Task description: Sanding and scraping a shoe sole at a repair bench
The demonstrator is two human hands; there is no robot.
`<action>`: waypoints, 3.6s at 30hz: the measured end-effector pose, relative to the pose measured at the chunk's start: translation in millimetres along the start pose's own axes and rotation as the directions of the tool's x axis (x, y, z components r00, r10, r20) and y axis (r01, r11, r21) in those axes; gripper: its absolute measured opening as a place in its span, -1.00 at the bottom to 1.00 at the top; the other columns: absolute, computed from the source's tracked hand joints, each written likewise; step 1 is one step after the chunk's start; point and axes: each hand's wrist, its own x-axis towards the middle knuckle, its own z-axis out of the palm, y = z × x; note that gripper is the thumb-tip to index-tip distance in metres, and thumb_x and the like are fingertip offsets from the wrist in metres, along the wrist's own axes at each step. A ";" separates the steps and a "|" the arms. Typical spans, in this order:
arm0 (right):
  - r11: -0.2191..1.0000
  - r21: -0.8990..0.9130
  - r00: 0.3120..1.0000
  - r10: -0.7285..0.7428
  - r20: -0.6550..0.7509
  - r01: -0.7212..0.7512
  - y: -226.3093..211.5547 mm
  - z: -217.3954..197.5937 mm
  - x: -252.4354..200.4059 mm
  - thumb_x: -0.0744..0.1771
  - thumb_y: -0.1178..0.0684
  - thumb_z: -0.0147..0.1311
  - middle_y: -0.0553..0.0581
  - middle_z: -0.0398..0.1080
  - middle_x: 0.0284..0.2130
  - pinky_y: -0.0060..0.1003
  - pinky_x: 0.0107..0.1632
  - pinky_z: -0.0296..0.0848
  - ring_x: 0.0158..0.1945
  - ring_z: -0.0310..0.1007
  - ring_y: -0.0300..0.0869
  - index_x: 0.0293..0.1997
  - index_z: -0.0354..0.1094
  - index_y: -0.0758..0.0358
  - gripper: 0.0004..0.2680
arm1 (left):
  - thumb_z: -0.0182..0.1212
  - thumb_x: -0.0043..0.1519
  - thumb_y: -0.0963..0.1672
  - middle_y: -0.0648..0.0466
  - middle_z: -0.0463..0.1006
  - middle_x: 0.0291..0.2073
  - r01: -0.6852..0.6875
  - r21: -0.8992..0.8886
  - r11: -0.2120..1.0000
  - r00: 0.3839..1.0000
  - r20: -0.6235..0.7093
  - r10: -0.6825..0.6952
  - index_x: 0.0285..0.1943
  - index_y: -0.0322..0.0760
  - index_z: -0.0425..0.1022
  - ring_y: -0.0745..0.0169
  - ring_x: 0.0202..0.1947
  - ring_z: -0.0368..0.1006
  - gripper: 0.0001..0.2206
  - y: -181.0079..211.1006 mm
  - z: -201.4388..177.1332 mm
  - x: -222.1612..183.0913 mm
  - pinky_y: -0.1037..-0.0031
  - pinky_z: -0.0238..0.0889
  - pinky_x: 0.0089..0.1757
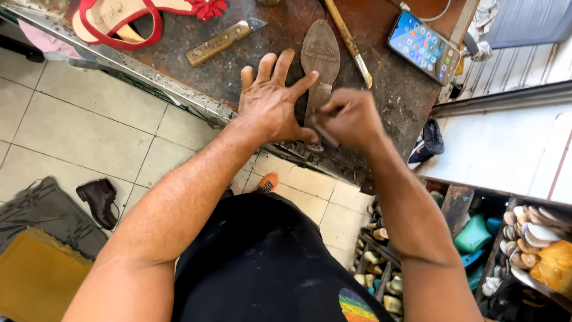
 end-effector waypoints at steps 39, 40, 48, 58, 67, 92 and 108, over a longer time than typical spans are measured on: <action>0.943 -0.172 0.866 0.177 -0.468 -0.285 37.4 7.9 70.5 0.16 -0.07 0.40 0.06 0.51 -0.52 -0.12 -0.33 0.49 -0.30 0.58 0.04 -0.49 0.53 -0.08 -0.90 | 0.45 -0.09 0.24 -0.15 0.26 0.33 -0.320 -0.064 0.945 0.785 -0.576 0.227 -0.18 -0.08 0.48 -0.24 0.37 0.07 -0.45 -8.0 49.2 13.6 -0.07 -0.06 0.02; 0.945 -0.170 0.876 0.177 -0.448 -0.278 45.1 9.5 90.4 0.16 -0.07 0.40 0.06 0.51 -0.52 -0.12 -0.33 0.49 -0.30 0.58 0.04 -0.49 0.53 -0.08 -0.90 | 0.45 -0.09 0.24 -0.15 0.26 0.33 -0.302 -0.077 0.950 0.795 -0.571 0.207 -0.18 -0.08 0.48 -0.24 0.37 0.07 -0.45 -6.6 48.5 13.1 -0.07 -0.06 0.02; 0.984 -0.053 0.909 0.135 -0.394 -0.170 25.9 2.4 101.7 0.17 0.00 0.35 0.17 0.49 -0.51 -0.11 -0.31 0.47 -0.29 0.57 0.10 -0.44 0.54 0.02 -0.92 | 0.49 -0.24 0.22 -0.11 0.41 0.12 -0.305 -0.010 0.952 0.648 -0.734 0.200 -0.12 -0.02 0.54 -0.21 0.28 0.23 -0.41 -6.3 64.1 27.8 -0.19 -0.05 0.06; 0.975 -0.207 0.893 -0.021 -0.450 -0.081 42.2 3.0 117.5 0.18 0.08 0.29 0.15 0.47 -0.57 -0.08 -0.32 0.52 -0.36 0.56 0.09 -0.48 0.51 0.04 -0.97 | 0.44 -0.08 0.19 -0.12 0.43 0.22 -0.206 0.053 0.977 0.656 -0.733 0.179 0.03 -0.06 0.54 -0.17 0.34 0.25 -0.42 12.4 68.5 3.8 -0.31 -0.08 0.08; 0.997 -0.070 0.890 -0.048 -0.453 0.019 28.4 5.6 101.3 0.16 0.10 0.31 0.10 0.45 -0.61 -0.24 -0.32 0.53 -0.40 0.57 0.02 -0.47 0.53 -0.03 -0.94 | 0.46 -0.01 0.16 -0.16 0.40 0.19 -0.128 0.001 0.992 0.629 -0.773 0.082 0.09 -0.05 0.59 -0.30 0.37 0.16 -0.46 14.4 77.1 3.5 -0.50 -0.13 0.11; 0.892 -0.084 0.891 -0.450 -0.067 0.444 26.1 -1.2 100.0 0.17 0.10 0.28 0.21 0.40 -0.60 -0.07 -0.33 0.41 -0.43 0.48 0.13 -0.53 0.46 0.11 -0.93 | 0.41 0.04 0.21 0.02 0.38 -0.19 -0.205 0.061 0.977 0.390 -0.910 0.138 -0.09 0.02 0.60 -0.11 0.01 0.35 -0.55 5.2 108.2 20.8 -0.28 -0.05 0.09; 0.909 -0.078 0.884 -0.417 -0.211 0.410 44.4 13.4 91.5 0.21 0.05 0.28 0.07 0.38 -0.64 -0.24 -0.37 0.43 -0.47 0.48 0.04 -0.57 0.41 -0.03 -0.88 | 0.50 -0.10 0.15 0.01 0.40 -0.17 -0.201 0.069 0.977 0.429 -0.891 0.151 -0.09 0.04 0.60 -0.11 0.04 0.35 -0.54 7.5 112.5 17.0 -0.28 -0.03 0.08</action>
